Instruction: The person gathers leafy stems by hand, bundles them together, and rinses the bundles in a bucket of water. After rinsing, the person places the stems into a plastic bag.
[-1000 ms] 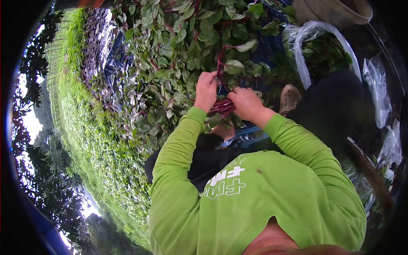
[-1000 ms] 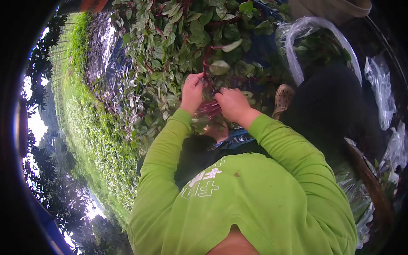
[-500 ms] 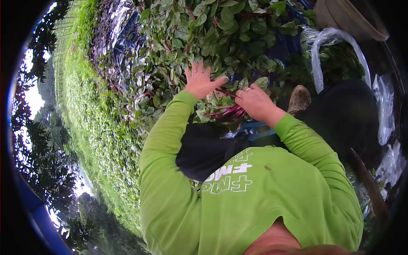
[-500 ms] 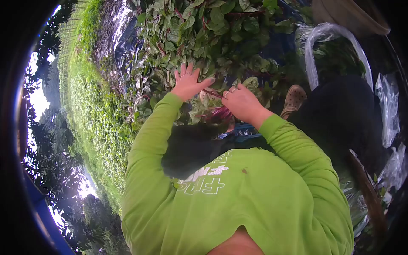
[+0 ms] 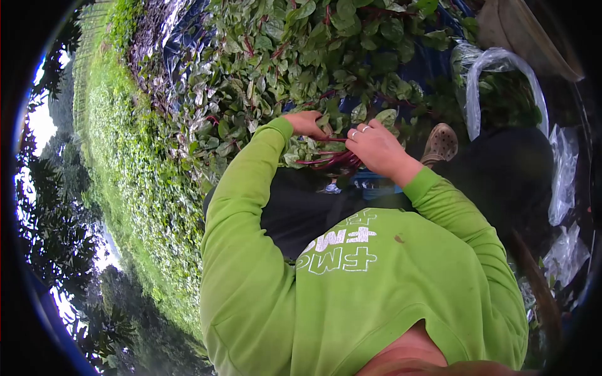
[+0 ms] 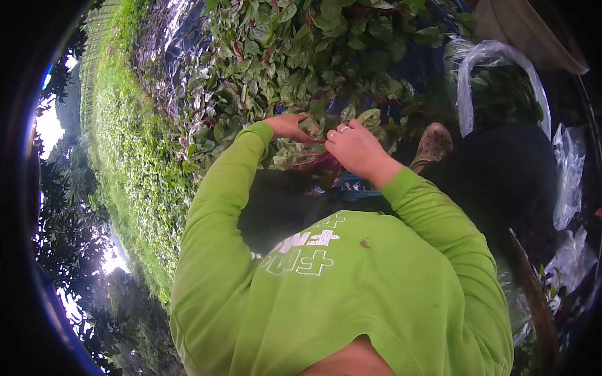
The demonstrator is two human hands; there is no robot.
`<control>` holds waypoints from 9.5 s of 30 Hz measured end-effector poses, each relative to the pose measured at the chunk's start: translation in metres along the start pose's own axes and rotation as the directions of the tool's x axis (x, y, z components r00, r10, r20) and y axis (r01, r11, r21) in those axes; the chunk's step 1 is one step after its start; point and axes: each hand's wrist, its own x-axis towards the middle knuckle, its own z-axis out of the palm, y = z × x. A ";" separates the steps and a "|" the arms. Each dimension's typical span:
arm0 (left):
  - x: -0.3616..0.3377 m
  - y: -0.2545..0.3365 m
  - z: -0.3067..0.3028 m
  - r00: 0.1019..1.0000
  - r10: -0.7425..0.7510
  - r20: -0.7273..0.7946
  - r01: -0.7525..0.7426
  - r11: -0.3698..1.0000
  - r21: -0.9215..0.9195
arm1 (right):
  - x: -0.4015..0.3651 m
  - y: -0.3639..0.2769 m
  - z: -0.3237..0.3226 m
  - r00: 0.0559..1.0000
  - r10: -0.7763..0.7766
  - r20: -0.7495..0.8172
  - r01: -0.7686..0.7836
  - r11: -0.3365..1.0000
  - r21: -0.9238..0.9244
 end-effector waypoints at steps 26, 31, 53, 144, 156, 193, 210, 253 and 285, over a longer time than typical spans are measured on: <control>-0.058 -0.054 -0.009 0.993 -0.011 0.115 0.115 0.212 -0.971 | 0.015 -0.002 0.005 0.997 0.055 -0.054 -0.055 0.998 -0.008; 0.012 0.037 0.031 0.871 0.007 -0.491 -0.479 -0.208 -0.853 | 0.016 0.005 0.010 0.986 0.154 -0.064 -0.152 0.988 0.032; -0.021 0.096 0.006 0.743 0.014 -0.669 -0.622 0.384 -0.682 | 0.018 0.001 0.012 0.962 0.255 -0.098 -0.251 0.967 0.045; 0.018 0.036 0.013 0.925 0.309 -0.221 -0.373 0.851 -0.370 | -0.013 0.025 0.026 0.906 0.408 -0.112 -0.412 0.911 -0.019; 0.141 -0.029 0.027 0.669 0.069 -0.740 0.021 0.993 0.112 | -0.006 0.008 0.016 0.956 0.292 0.025 -0.293 0.954 0.069; 0.035 0.077 -0.056 0.779 0.014 -0.627 -0.551 -0.462 -0.695 | 0.021 0.004 0.011 0.913 0.351 -0.207 -0.338 0.936 0.094; -0.009 -0.012 -0.042 0.858 -0.207 -0.471 -0.357 0.419 -0.835 | 0.017 0.017 0.010 0.869 0.494 -0.039 -0.494 0.869 -0.021; 0.019 -0.017 0.004 0.687 0.039 -0.726 -0.255 0.948 -0.190 | 0.021 0.009 0.022 0.949 0.316 -0.023 -0.313 0.947 0.071; -0.034 0.091 0.032 0.801 0.365 -0.475 -0.591 0.609 -0.528 | 0.027 0.028 -0.003 0.923 0.366 -0.118 -0.312 0.892 0.328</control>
